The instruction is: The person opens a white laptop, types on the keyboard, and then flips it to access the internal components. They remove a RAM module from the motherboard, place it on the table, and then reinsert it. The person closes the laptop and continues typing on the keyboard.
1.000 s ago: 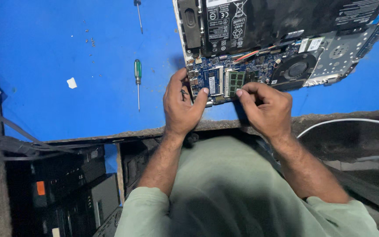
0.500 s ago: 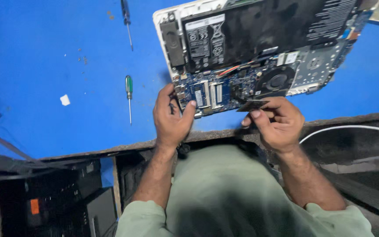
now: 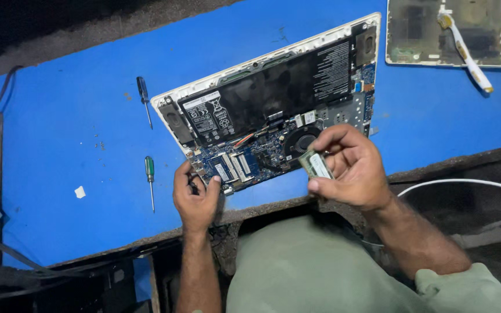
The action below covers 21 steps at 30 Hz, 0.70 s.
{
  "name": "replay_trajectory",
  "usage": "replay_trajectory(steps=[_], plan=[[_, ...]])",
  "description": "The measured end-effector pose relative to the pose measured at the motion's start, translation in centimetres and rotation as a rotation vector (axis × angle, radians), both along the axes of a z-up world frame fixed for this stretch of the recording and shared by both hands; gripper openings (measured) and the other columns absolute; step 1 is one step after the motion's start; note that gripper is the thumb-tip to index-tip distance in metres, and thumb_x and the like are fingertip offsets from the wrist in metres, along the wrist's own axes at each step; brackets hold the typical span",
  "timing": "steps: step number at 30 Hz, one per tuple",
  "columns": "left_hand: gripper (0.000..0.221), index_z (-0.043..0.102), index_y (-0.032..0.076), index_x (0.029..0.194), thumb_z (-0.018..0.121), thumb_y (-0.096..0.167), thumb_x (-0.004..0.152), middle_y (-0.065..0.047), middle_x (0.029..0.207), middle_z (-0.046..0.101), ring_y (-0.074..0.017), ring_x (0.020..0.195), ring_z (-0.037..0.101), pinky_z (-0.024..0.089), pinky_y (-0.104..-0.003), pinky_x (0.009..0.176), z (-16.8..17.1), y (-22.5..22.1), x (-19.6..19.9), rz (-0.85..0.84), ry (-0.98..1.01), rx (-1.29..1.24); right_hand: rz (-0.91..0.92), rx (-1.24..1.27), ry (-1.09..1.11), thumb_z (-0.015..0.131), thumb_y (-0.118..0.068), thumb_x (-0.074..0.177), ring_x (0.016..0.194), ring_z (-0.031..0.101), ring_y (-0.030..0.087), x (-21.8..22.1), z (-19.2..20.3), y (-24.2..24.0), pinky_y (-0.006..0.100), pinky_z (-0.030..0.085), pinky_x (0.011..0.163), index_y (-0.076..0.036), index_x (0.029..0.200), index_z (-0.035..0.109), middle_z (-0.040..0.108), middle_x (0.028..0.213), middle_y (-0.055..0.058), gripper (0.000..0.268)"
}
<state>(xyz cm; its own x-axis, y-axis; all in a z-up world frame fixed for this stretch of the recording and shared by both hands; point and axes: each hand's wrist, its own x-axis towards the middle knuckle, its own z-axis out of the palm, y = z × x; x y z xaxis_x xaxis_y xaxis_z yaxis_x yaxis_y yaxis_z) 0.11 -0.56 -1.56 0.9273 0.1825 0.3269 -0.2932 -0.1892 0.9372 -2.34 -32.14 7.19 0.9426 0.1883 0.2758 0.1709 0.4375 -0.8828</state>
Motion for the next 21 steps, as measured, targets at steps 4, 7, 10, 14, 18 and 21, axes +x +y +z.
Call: replay_trajectory(steps=[4, 7, 10, 14, 18, 21], plan=[[0.056, 0.050, -0.006, 0.136, 0.074, -0.007, 0.085, -0.008, 0.119, 0.063, -0.0052, 0.086, 0.058, 0.046, -0.015, 0.064, -0.5, 0.0, 0.0, -0.005, -0.006, -0.016, 0.026, -0.268, 0.020, 0.078, 0.004, 0.083, 0.110, 0.066, 0.012, 0.1, 2.1, -1.3, 0.025, 0.057, 0.094, 0.002, 0.139, 0.052, 0.062, 0.125, 0.011, 0.062], [0.058, 0.048, -0.007, 0.138, 0.073, -0.008, 0.085, -0.009, 0.119, 0.064, -0.0056, 0.088, 0.059, 0.047, -0.015, 0.066, -0.7, -0.1, 0.0, -0.008, -0.028, -0.031, -0.084, -0.583, -0.200, 0.076, 0.004, 0.082, 0.112, 0.064, 0.013, 0.7, 3.3, -2.4, 0.026, 0.054, 0.094, 0.002, 0.141, 0.056, 0.063, 0.127, 0.009, 0.062], [0.057, 0.048, -0.007, 0.139, 0.072, -0.008, 0.087, -0.009, 0.120, 0.064, -0.0062, 0.095, 0.061, 0.049, -0.016, 0.072, -0.8, 0.0, 0.1, -0.038, -0.041, -0.045, -0.064, -0.687, -0.218, 0.072, 0.001, 0.084, 0.106, 0.070, 0.011, 1.6, 3.1, -3.1, 0.025, 0.057, 0.092, -0.002, 0.140, 0.057, 0.070, 0.121, 0.003, 0.058], [0.058, 0.048, -0.006, 0.139, 0.072, -0.009, 0.086, -0.010, 0.120, 0.064, -0.0060, 0.091, 0.060, 0.047, -0.015, 0.070, -1.4, 0.2, 0.1, -0.018, -0.019, -0.042, -0.013, -0.528, -0.187, 0.071, 0.005, 0.087, 0.105, 0.063, 0.010, 2.6, 0.7, -3.7, 0.025, 0.055, 0.089, -0.001, 0.130, 0.053, 0.060, 0.117, 0.006, 0.047], [0.059, 0.050, -0.006, 0.139, 0.073, -0.010, 0.085, -0.011, 0.116, 0.064, -0.0069, 0.086, 0.057, 0.045, -0.016, 0.067, -1.4, 0.3, 0.0, 0.040, 0.026, 0.020, 0.122, -0.262, -0.009, 0.069, 0.008, 0.086, 0.097, 0.062, 0.007, 3.4, -0.9, -4.4, 0.023, 0.055, 0.080, -0.004, 0.123, 0.048, 0.056, 0.107, 0.004, 0.044], [0.058, 0.047, -0.006, 0.140, 0.072, -0.009, 0.087, -0.011, 0.119, 0.064, -0.0096, 0.097, 0.062, 0.051, -0.019, 0.078, -1.1, 0.0, 0.1, -0.009, -0.013, -0.041, 0.139, -0.233, 0.022, 0.069, 0.008, 0.086, 0.097, 0.064, 0.007, 3.9, -0.8, -4.9, 0.023, 0.056, 0.079, -0.003, 0.122, 0.050, 0.057, 0.108, 0.003, 0.042]])
